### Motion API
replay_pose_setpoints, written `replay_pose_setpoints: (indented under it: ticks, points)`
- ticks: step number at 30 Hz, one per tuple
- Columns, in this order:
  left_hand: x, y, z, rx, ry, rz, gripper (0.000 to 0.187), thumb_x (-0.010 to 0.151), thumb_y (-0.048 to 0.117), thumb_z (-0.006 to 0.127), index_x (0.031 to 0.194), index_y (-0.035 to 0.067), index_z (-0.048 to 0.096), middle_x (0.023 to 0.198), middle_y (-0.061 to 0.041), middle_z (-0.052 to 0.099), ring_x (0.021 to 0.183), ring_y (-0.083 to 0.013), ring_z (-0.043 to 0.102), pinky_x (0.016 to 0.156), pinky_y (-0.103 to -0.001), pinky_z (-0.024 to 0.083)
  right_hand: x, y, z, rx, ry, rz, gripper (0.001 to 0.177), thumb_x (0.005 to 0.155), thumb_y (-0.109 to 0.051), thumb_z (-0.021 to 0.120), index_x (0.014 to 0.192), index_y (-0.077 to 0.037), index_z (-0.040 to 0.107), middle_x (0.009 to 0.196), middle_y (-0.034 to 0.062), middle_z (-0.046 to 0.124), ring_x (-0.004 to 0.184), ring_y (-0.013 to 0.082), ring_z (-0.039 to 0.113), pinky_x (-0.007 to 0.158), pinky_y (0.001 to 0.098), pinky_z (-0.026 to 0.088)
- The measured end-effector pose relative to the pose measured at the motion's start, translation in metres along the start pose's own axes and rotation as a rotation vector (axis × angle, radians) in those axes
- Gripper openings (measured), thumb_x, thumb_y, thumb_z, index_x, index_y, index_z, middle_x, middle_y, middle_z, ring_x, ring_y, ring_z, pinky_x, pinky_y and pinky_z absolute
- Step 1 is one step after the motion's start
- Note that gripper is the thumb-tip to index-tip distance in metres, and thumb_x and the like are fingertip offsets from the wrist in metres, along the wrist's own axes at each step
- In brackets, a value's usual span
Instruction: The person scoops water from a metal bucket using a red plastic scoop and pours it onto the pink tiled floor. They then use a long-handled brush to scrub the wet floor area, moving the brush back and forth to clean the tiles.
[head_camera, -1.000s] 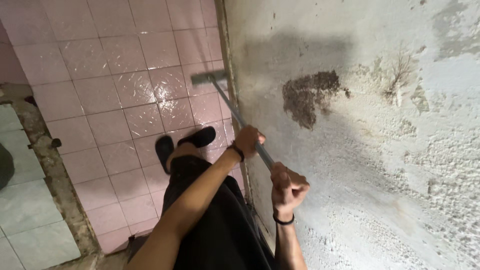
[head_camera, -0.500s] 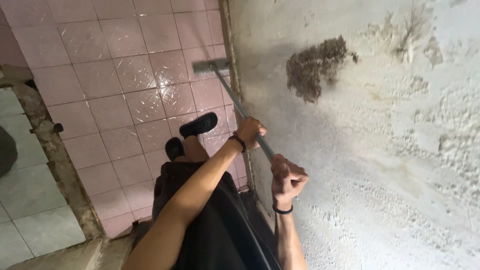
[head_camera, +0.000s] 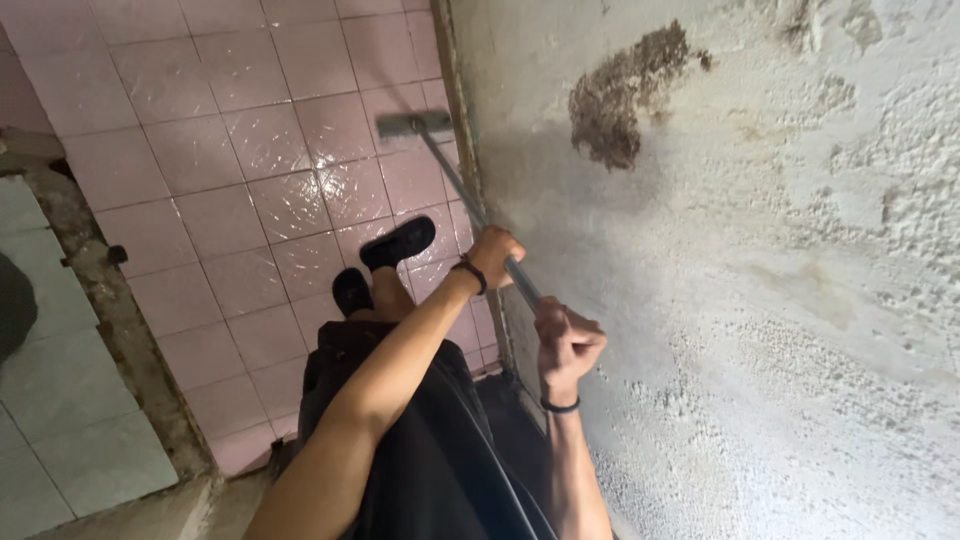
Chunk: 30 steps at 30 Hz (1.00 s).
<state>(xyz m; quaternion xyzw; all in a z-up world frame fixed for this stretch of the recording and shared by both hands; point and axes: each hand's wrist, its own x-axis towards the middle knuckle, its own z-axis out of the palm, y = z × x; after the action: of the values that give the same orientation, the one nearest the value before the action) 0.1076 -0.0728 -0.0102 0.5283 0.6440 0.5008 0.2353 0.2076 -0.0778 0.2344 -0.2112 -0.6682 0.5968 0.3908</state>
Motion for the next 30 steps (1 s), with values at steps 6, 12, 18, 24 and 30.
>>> replay_pose_setpoints:
  ticks: [6, 12, 18, 24, 30]
  points:
    - [0.004, 0.006, -0.004, 0.021, -0.049, -0.02, 0.02, 0.061, 0.019, 0.066, 0.053, 0.009, 0.051, 0.056, -0.015, 0.054, 0.058, -0.0402, 0.057, 0.058, -0.051, 0.046, 0.005, -0.008, 0.01, -0.044, 0.014, -0.03, 0.053, 0.105, -0.016, 0.06, 0.06, 0.0, 0.035, 0.056, 0.0062, 0.041, 0.054, 0.0188, 0.04, 0.063, 0.0406, 0.043]
    - [0.013, 0.017, -0.014, 0.048, -0.114, -0.019, 0.016, 0.054, 0.017, 0.068, 0.055, 0.009, 0.054, 0.058, -0.016, 0.056, 0.058, -0.0414, 0.058, 0.054, -0.051, 0.045, 0.012, -0.023, 0.005, -0.042, 0.0, -0.026, 0.056, 0.107, -0.019, 0.058, 0.059, 0.001, 0.037, 0.055, 0.0048, 0.041, 0.054, 0.0183, 0.04, 0.061, 0.037, 0.042]
    - [-0.001, -0.012, -0.013, 0.039, -0.14, -0.066, 0.016, 0.06, 0.016, 0.068, 0.054, 0.009, 0.054, 0.057, -0.015, 0.056, 0.057, -0.0395, 0.059, 0.057, -0.049, 0.047, -0.005, -0.006, 0.014, -0.043, -0.01, -0.042, 0.057, 0.107, -0.02, 0.061, 0.06, -0.001, 0.035, 0.057, 0.0035, 0.04, 0.055, 0.0157, 0.037, 0.068, 0.0405, 0.044]
    - [-0.002, -0.036, 0.012, 0.342, -0.243, -0.014, 0.017, 0.052, 0.019, 0.072, 0.054, 0.011, 0.057, 0.059, -0.018, 0.058, 0.061, -0.0408, 0.061, 0.057, -0.051, 0.048, -0.026, 0.015, 0.007, -0.109, 0.085, 0.095, 0.055, 0.104, -0.017, 0.062, 0.058, -0.001, 0.037, 0.056, 0.0047, 0.041, 0.055, 0.016, 0.037, 0.061, 0.0347, 0.039]
    - [-0.025, -0.005, 0.021, 0.116, -0.124, -0.034, 0.019, 0.059, 0.017, 0.072, 0.056, 0.008, 0.055, 0.06, -0.019, 0.058, 0.064, -0.0421, 0.06, 0.06, -0.052, 0.047, -0.045, -0.012, 0.001, -0.073, 0.097, -0.026, 0.055, 0.105, -0.017, 0.06, 0.057, 0.001, 0.04, 0.055, 0.0039, 0.043, 0.053, 0.0159, 0.041, 0.07, 0.0392, 0.05]
